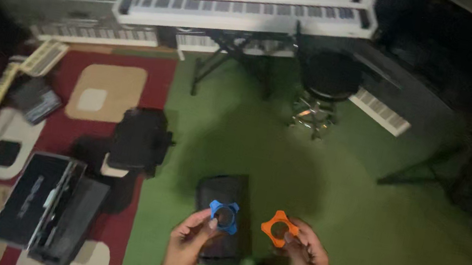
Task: The person picks up microphone cables and two wireless microphones and places them into the designated slots within a foam-lined carrying case.
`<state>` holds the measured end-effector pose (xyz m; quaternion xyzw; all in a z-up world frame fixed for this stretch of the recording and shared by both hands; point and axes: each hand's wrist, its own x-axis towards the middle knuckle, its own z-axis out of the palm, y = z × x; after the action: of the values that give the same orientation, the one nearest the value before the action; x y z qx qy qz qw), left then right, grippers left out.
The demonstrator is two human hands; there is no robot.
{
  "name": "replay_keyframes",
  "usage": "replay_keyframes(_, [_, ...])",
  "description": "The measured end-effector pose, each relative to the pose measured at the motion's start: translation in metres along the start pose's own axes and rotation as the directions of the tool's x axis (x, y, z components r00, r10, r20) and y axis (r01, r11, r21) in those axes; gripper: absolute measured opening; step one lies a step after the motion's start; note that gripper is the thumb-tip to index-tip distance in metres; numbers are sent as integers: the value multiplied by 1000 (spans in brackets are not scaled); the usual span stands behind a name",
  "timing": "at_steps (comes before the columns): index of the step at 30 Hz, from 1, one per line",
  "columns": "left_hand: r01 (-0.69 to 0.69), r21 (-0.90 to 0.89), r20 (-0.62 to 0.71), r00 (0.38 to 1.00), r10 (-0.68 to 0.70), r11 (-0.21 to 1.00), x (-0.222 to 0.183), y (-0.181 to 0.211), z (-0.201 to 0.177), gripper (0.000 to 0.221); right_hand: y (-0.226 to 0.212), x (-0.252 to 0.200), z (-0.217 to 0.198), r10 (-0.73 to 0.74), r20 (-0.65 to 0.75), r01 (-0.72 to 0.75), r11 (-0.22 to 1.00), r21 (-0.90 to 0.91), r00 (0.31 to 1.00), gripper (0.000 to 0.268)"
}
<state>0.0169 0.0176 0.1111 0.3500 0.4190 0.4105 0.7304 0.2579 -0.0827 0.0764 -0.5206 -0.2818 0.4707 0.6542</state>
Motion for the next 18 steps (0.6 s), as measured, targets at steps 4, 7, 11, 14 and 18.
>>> replay_keyframes(4, [200,160,-22,980,-199,967,19,-9,-1,38,-7,-24,-2,55,-139,-67,994,-86,989,46])
replay_keyframes(7, [352,215,-47,935,-350,911,38,-20,10,38,-26,-41,2,121,-331,-172,976,-131,936,47])
replay_keyframes(11, [273,163,179,937,-301,948,46,-37,33,41,-46,-61,1,124,-518,-226,964,-138,846,46])
replay_keyframes(14, [322,261,182,910,-373,910,43,-37,56,43,-54,-72,-11,-26,-516,-28,995,-97,856,45])
replay_keyframes(18, [387,392,140,872,-470,835,52,-51,97,44,-57,-91,-35,27,-621,-95,993,-75,783,45])
